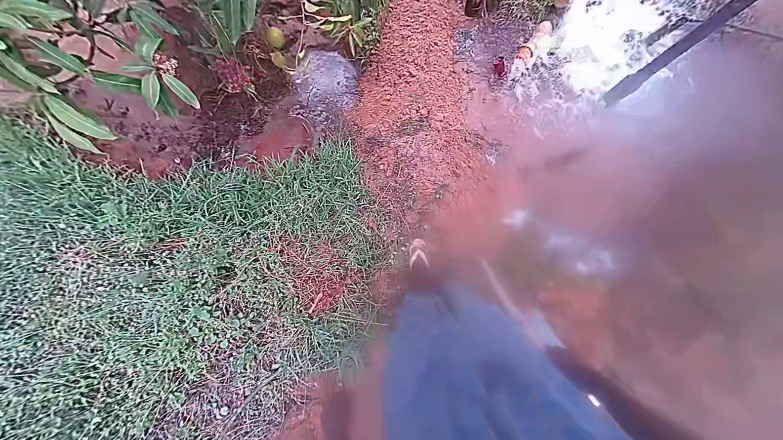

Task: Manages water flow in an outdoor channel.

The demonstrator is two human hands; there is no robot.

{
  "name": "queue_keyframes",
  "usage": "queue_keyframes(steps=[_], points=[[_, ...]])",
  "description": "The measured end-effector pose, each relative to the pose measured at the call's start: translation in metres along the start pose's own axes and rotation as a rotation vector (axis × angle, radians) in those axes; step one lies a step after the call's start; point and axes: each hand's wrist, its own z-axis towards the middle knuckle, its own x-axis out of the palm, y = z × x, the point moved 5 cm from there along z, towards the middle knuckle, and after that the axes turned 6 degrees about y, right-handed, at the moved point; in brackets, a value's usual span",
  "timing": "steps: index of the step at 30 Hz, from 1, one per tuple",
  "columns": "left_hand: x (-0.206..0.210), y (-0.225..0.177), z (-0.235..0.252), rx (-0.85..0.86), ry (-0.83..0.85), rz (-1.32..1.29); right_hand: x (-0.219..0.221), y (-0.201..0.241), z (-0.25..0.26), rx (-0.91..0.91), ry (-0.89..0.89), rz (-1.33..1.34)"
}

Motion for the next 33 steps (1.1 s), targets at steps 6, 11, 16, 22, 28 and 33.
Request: queue_keyframes(steps=[6,11,16,22,28,33], points=[[0.008,-0.019,0.019,0.006,-0.022,0.003,-0.027,0.042,-0.002,0.091,0.071,0.083],[0.035,-0.060,0.013,0.003,0.026,0.052,-0.052,0.053,0.027,0.061,0.012,0.150],[0.036,-0.068,0.037,0.048,0.035,0.067,-0.080,0.072,0.045,0.085,-0.004,0.145],[0.058,-0.119,-0.004,-0.038,0.006,0.100,-0.102,0.097,0.046,0.091,0.008,0.126],[0.056,-0.091,0.048,-0.006,-0.017,0.064,-0.117,0.103,0.059,0.059,0.038,0.091],[0.077,-0.115,0.040,0.003,0.005,0.067,-0.121,0.093,0.076,0.069,0.047,0.121]])
